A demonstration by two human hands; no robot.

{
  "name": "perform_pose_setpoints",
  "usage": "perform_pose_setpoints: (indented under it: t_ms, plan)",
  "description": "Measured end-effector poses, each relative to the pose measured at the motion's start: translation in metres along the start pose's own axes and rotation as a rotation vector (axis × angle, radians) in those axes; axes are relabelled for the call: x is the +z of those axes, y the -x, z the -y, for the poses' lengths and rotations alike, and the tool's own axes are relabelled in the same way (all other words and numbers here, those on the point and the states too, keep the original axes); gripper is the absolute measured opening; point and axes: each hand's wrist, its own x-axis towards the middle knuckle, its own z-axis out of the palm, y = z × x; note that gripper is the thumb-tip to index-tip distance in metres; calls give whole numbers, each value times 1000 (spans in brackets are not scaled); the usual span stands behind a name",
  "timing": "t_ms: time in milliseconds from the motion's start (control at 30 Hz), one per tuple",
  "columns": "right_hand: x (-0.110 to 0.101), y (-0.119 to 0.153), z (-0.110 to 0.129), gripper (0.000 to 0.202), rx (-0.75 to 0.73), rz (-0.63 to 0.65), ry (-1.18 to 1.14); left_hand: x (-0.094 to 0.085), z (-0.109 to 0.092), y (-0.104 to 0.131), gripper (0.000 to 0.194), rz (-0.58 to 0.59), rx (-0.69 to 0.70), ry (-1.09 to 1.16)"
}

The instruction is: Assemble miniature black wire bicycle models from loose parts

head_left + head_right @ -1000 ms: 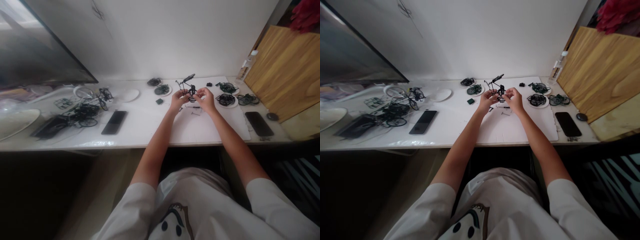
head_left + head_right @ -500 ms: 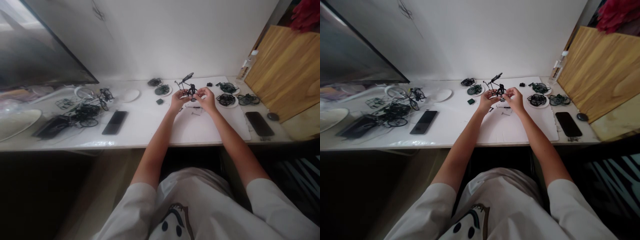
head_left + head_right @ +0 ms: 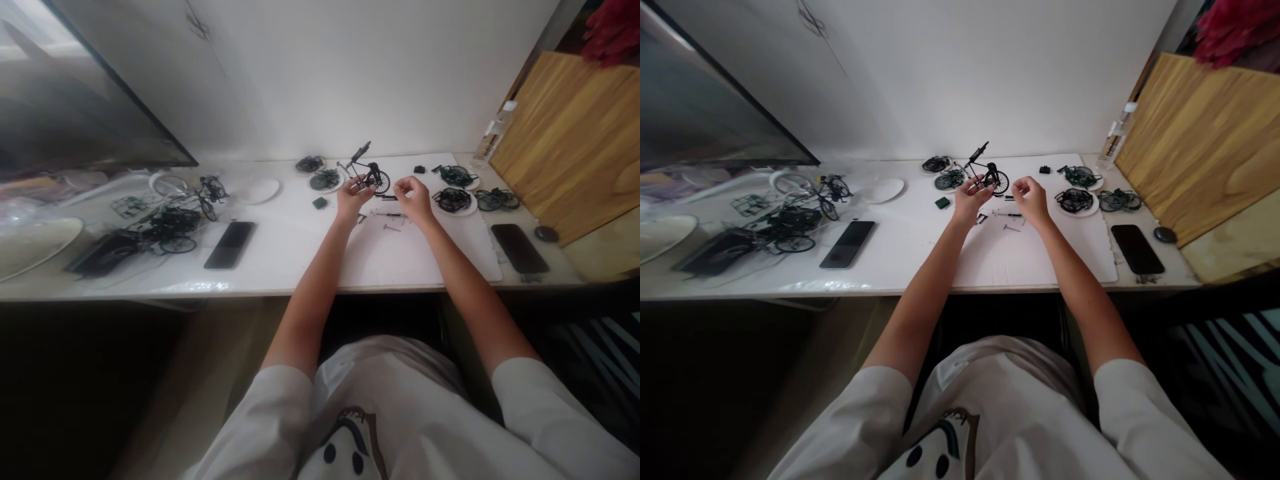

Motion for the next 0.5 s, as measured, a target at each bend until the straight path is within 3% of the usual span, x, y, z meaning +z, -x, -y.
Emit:
perform_pose_setpoints:
  t_ms: [267, 500]
  plan:
    - [10, 11, -8, 12, -152, 437, 200, -1, -1, 0, 69, -24, -32, 2]
    - [17, 22, -10, 27, -217, 533, 305, -2, 3, -1, 70, -27, 5, -1]
